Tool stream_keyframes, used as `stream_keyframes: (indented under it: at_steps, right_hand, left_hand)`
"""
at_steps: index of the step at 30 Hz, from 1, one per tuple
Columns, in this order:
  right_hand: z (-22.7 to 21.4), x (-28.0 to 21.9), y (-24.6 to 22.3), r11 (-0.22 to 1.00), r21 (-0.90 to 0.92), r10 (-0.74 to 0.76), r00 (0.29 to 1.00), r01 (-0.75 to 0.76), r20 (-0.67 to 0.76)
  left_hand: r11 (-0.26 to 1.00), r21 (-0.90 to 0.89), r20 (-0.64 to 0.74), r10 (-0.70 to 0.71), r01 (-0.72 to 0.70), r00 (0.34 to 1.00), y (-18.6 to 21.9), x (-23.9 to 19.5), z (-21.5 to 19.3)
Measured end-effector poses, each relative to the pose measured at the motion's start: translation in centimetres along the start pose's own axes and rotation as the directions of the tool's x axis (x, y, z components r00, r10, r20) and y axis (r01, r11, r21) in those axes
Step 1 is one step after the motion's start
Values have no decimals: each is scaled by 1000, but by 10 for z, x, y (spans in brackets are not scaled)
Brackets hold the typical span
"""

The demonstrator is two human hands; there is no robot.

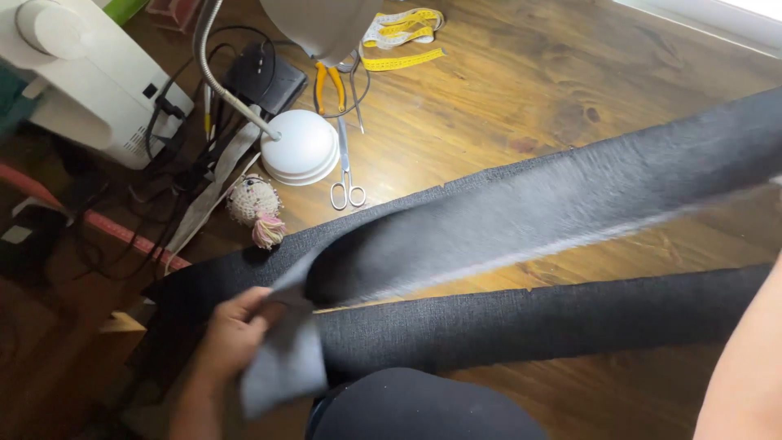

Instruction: Cutting a strip of fabric with scissors and pinning it to other fabric components on a wooden workbench.

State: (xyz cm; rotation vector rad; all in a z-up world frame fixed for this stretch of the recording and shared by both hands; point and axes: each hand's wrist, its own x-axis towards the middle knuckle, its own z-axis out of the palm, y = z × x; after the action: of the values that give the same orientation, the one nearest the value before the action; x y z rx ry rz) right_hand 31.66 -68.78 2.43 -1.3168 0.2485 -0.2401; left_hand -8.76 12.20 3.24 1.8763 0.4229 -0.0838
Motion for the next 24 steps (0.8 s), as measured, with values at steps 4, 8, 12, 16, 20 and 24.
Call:
stream_keyframes:
  at_steps: [4,8,12,16,20,24]
  right_hand:
    - [76,-83,21,967,224,151,983,-124,-107]
    - [143,-123,49,848,372,488,829,-377,-273]
    - [144,-103,57,848,402,508,745,-345,-433]
    - [128,-59,35,916,301,368,858,-266,-359]
    - [78,-3,40,930,248,333,908,-272,-252]
    - [76,46,76,950,138,307,914,-279,-264]
  left_hand:
    - [988,107,-55,-102,108,993,-13,18,-46]
    - [907,308,-78,-278,288,958,-3,22,-55]
    - [832,430,-108,-339,352,934,-20,30,-58]
    - [865,415,-116,-259,284,959,-23,30,-60]
    - [882,384,-245,-189,274,951,-47,35,-53]
    - [883,340,-185,-276,325,943,-20,34,-47]
